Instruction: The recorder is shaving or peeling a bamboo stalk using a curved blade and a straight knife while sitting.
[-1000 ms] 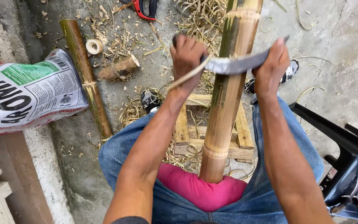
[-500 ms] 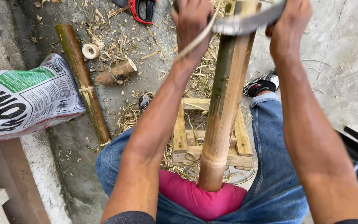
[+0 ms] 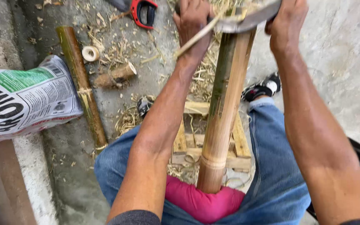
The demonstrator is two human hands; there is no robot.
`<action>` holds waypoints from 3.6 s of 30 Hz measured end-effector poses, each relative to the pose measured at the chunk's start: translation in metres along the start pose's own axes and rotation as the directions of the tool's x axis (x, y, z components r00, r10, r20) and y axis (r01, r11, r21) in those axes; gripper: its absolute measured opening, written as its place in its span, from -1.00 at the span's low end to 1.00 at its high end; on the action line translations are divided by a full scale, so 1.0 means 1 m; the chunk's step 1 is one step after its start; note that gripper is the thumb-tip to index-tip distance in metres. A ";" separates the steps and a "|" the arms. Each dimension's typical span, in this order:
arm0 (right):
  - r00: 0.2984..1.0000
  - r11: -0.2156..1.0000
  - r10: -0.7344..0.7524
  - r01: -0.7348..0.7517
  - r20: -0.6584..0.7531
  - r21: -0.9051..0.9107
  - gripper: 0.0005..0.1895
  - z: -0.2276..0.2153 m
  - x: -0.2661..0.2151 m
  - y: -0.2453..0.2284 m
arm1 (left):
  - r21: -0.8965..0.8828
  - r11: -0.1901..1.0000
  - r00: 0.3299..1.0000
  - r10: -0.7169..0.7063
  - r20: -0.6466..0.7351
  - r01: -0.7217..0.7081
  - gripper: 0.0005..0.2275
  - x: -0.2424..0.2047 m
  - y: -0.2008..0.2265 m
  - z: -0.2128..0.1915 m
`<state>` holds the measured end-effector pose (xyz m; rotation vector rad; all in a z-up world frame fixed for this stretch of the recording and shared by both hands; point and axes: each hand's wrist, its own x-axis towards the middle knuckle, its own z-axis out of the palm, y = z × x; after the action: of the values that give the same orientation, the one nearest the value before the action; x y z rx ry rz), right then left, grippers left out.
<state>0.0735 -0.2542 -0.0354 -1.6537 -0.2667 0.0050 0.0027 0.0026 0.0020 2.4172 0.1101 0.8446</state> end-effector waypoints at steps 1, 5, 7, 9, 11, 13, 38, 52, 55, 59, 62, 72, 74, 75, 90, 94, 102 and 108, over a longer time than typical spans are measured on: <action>1.000 1.000 -0.017 0.017 0.004 0.000 -0.44 0.010 -0.007 -0.022 | 0.000 1.000 1.000 0.006 -0.016 -0.006 -0.81 -0.010 -0.001 -0.002; 0.950 0.964 0.263 -0.264 -0.170 0.019 -0.57 0.029 -0.052 -0.065 | -0.089 0.991 0.988 -0.087 0.125 0.099 -0.78 -0.061 -0.001 -0.009; 0.963 0.974 0.219 -0.225 -0.156 -0.027 -0.56 0.029 -0.041 -0.062 | -0.091 0.985 0.981 -0.131 0.142 0.144 -0.75 -0.052 -0.007 0.003; 0.957 0.972 0.232 -0.235 -0.176 0.002 -0.57 0.028 -0.031 -0.054 | -0.071 0.997 0.999 -0.037 0.015 0.038 -0.78 -0.043 -0.014 0.018; 0.968 0.981 0.195 -0.191 -0.157 0.040 -0.57 0.009 0.007 -0.002 | -0.040 0.999 1.000 -0.028 -0.011 0.027 -0.79 -0.019 -0.022 0.037; 0.978 0.987 0.149 -0.140 -0.146 0.072 -0.56 -0.008 0.028 0.028 | -0.022 1.000 0.999 -0.013 -0.041 0.012 -0.80 -0.006 -0.024 0.053; 0.978 0.914 0.105 -0.167 -0.183 -0.371 -0.56 0.019 -0.033 -0.040 | -0.065 0.975 0.977 -0.212 0.028 0.213 -0.76 -0.082 -0.002 0.013; 0.947 0.964 0.239 -0.258 -0.215 -0.065 -0.57 0.040 -0.041 -0.065 | 0.008 1.000 1.000 -0.026 0.016 0.026 -0.86 -0.037 -0.010 -0.004; 0.878 0.936 0.351 -0.324 -0.326 0.134 -0.63 0.043 -0.068 -0.059 | -0.054 0.997 0.994 0.054 0.096 -0.049 -0.78 -0.041 -0.006 -0.015; 0.941 0.952 0.250 -0.195 -0.229 0.238 -0.58 0.031 0.001 -0.011 | -0.004 0.997 0.992 0.077 0.095 -0.077 -0.84 0.010 -0.021 0.013; 0.929 0.944 0.296 -0.250 -0.223 0.215 -0.59 0.029 0.018 -0.011 | 0.058 0.996 0.994 0.063 0.091 -0.069 -0.87 0.030 -0.017 0.019; 0.851 0.926 0.363 -0.284 -0.380 0.248 -0.58 0.041 -0.037 -0.021 | -0.015 0.983 0.973 0.186 0.140 -0.185 -0.80 0.016 -0.005 -0.017; 0.890 0.940 0.311 -0.236 -0.332 0.248 -0.58 0.037 -0.027 -0.014 | 0.015 0.982 0.973 0.185 0.137 -0.189 -0.83 0.027 -0.004 -0.011; 0.922 0.949 0.262 -0.194 -0.284 0.248 -0.58 0.034 -0.022 -0.012 | 0.042 0.981 0.973 0.183 0.139 -0.190 -0.86 0.034 -0.003 -0.009; 0.905 0.955 0.255 -0.181 -0.340 0.234 -0.54 0.036 0.002 0.011 | 0.053 0.989 0.972 0.127 0.198 -0.140 -0.87 0.033 -0.025 0.026; 0.962 0.942 0.252 -0.218 -0.109 0.255 -0.43 0.006 0.039 0.055 | 0.059 0.991 0.970 0.106 0.219 -0.121 -0.86 0.041 -0.023 0.035; 0.935 0.878 0.342 -0.353 -0.095 -0.322 -0.29 0.038 -0.132 -0.049 | -0.468 -0.020 0.255 -0.817 0.517 0.884 -0.82 -0.073 -0.016 0.012; 0.680 0.619 0.718 -0.721 -0.148 -0.310 0.26 0.115 -0.259 -0.151 | -0.397 -0.222 0.162 -0.660 0.734 0.891 -0.77 -0.152 0.021 -0.012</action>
<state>-0.2228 -0.1753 0.0611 -2.0156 0.4641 0.6008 -0.1280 -0.0481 -0.0625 0.9375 0.9006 -0.1803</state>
